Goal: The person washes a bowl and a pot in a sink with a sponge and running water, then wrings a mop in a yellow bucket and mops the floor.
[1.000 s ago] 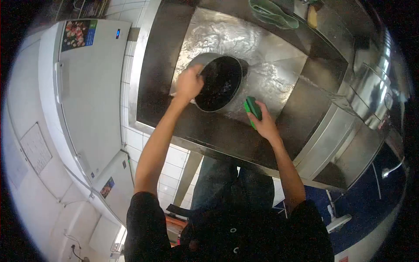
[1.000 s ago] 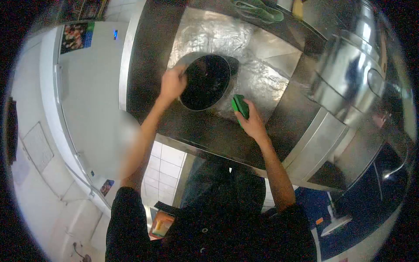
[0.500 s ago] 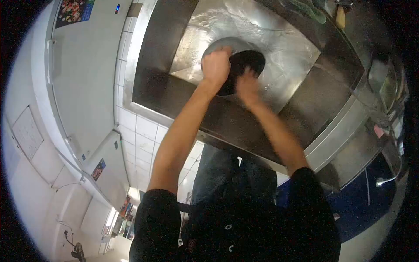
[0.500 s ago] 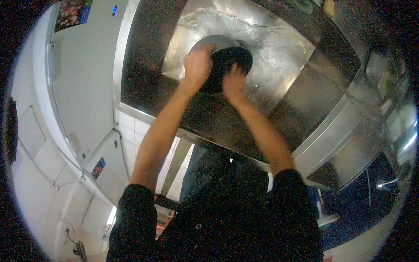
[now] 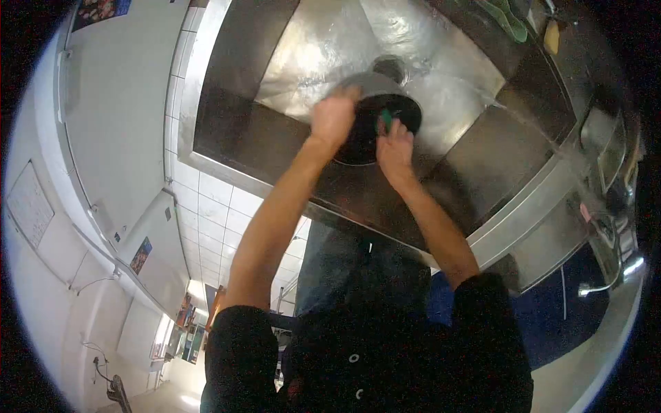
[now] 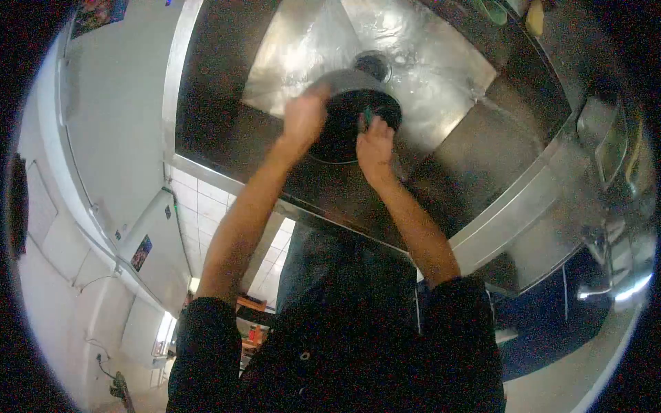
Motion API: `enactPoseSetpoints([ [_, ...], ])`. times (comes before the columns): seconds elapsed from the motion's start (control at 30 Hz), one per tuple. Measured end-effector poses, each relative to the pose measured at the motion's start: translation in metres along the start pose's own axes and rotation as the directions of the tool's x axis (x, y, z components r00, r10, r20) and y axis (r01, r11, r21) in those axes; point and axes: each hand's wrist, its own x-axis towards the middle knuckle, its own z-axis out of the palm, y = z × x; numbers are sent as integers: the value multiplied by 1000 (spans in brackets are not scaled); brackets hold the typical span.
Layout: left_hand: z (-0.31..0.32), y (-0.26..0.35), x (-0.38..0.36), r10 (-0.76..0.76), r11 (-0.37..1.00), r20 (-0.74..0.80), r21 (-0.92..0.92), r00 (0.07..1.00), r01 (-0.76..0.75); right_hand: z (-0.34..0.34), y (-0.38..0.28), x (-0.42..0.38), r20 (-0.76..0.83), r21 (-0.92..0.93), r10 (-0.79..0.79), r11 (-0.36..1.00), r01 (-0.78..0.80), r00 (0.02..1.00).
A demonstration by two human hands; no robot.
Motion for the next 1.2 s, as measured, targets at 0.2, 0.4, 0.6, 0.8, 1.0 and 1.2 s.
enactPoseSetpoints([
  [0.2,10,24,1,53,994,-67,-91,996,-59,15,4,-23,-127,368,-105,918,146,986],
  [0.4,15,44,3,63,996,30,-57,998,-61,51,-4,0,81,353,-77,934,43,994],
  [0.6,20,18,11,37,993,-25,-114,999,-40,10,32,-38,-133,90,-66,993,78,989],
  [0.8,63,-17,22,-75,976,-37,-206,997,66,56,31,25,116,597,-182,798,78,976],
  [1.0,79,-24,10,-148,958,-55,-255,988,129,48,6,7,47,686,-136,724,66,990],
  [1.2,82,-22,10,-140,955,-84,-276,987,112,22,43,-11,86,593,-386,761,264,919],
])
